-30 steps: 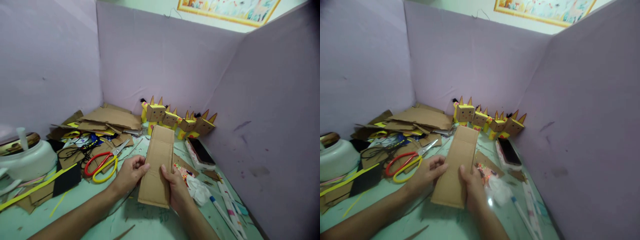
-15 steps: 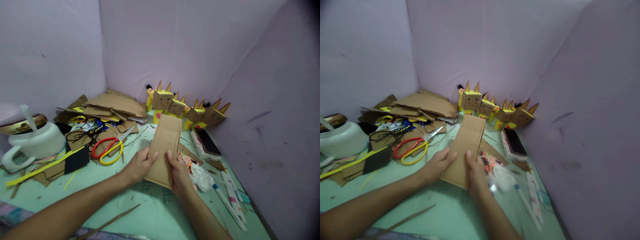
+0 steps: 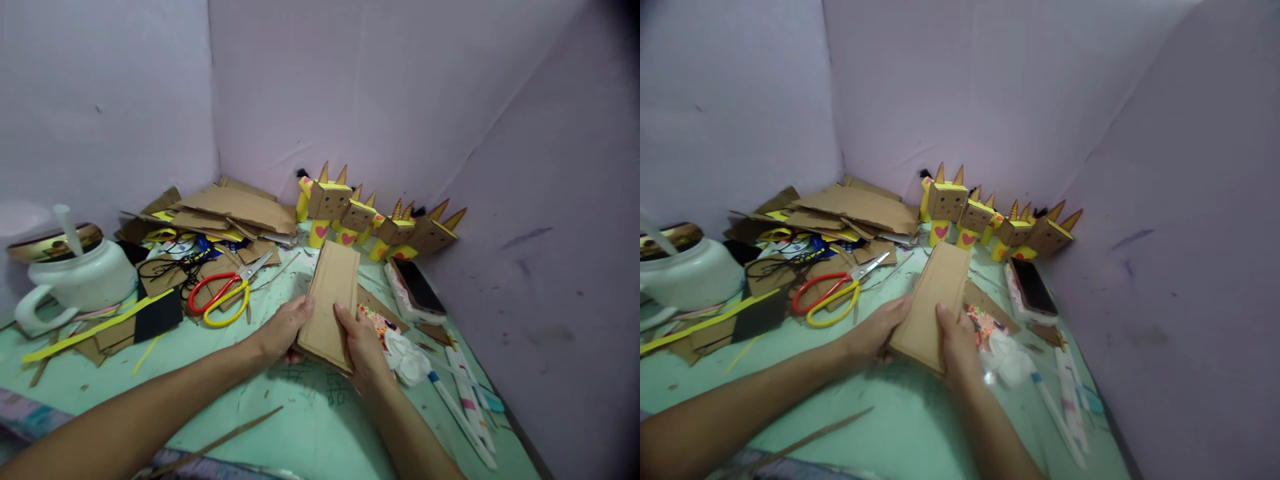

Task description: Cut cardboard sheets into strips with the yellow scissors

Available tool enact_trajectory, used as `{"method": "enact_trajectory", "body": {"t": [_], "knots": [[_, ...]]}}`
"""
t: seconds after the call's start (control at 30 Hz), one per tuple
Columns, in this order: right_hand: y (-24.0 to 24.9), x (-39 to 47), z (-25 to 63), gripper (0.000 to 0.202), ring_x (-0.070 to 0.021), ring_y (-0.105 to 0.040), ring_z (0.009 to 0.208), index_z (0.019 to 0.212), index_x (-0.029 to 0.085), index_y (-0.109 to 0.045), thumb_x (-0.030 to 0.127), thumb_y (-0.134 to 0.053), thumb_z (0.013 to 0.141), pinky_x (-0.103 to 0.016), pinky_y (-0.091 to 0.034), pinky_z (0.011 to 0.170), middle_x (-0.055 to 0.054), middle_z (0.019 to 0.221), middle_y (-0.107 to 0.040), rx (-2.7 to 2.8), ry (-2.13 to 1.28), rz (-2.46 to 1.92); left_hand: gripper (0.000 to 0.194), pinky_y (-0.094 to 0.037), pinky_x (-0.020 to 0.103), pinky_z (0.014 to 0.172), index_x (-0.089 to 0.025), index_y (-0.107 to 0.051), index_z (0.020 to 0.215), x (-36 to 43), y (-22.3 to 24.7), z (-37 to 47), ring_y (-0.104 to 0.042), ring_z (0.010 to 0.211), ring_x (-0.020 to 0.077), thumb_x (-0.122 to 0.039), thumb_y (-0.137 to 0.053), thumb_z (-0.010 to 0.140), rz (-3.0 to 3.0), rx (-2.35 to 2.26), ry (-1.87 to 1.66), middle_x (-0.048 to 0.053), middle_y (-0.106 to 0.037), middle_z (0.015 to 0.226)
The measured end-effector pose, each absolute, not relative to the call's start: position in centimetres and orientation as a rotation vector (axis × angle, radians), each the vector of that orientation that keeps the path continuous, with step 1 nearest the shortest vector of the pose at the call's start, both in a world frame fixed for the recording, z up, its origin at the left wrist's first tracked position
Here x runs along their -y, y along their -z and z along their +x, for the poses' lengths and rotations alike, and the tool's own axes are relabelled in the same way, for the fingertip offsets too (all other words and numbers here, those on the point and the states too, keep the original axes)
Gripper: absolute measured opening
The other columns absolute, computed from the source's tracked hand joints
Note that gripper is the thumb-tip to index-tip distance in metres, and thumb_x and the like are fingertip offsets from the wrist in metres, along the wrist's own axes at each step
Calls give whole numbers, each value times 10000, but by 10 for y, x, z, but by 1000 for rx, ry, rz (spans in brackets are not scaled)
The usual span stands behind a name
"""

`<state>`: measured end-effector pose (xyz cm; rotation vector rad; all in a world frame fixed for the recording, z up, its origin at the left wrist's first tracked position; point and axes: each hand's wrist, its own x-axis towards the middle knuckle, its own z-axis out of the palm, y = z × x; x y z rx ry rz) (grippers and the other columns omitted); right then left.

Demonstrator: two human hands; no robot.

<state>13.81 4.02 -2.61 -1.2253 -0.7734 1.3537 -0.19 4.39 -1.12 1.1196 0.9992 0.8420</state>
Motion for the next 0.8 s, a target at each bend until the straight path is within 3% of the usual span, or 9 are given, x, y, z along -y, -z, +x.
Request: {"method": "enact_trajectory", "body": {"t": [0.33, 0.47, 0.57, 0.63, 0.7, 0.8], "knots": [[20, -35, 131, 314, -254, -625, 868, 919, 182, -607, 390, -676, 695, -358, -461, 768, -82, 934, -705, 917, -1007, -1318, 541, -350, 147, 238, -185, -409, 1078, -39, 8, -4, -471, 306, 70, -452, -673, 690, 1322, -982, -702, -12, -597, 653], [23, -36, 133, 328, -238, -633, 901, 985, 207, -594, 404, -648, 728, -364, -465, 814, -59, 964, -703, 897, -1119, -1222, 523, -307, 139, 222, -167, -418, 1081, -39, 9, -3, -414, 272, 51, -420, -658, 692, 1312, -945, -762, -35, -565, 593], [20, -38, 138, 319, -240, -654, 836, 921, 190, -618, 424, -665, 710, -372, -491, 779, -54, 887, -721, 750, -1291, -1105, 520, -298, 153, 238, -150, -444, 1099, -36, 10, -1, -409, 307, 50, -388, -648, 685, 1344, -906, -814, 2, -600, 682], [14, -41, 143, 308, -233, -662, 787, 874, 186, -636, 413, -698, 676, -369, -503, 767, -35, 813, -728, 611, -1331, -1025, 486, -420, 189, 346, -144, -479, 1083, -33, 9, 1, -542, 468, 111, -317, -649, 663, 1366, -856, -844, 39, -632, 801], [6, -44, 150, 303, -211, -666, 736, 876, 202, -648, 382, -728, 646, -357, -510, 768, -2, 766, -730, 504, -1323, -955, 442, -515, 246, 564, -141, -518, 1060, -29, 6, 1, -615, 730, 190, -214, -631, 639, 1416, -812, -848, 56, -647, 893], [-3, -47, 162, 270, -183, -659, 657, 848, 216, -662, 353, -744, 631, -347, -520, 758, 27, 715, -727, 450, -1332, -883, 403, -493, 295, 760, -139, -554, 1054, -24, 1, -1, -587, 897, 218, -132, -577, 652, 1571, -774, -815, 64, -649, 970]]}}
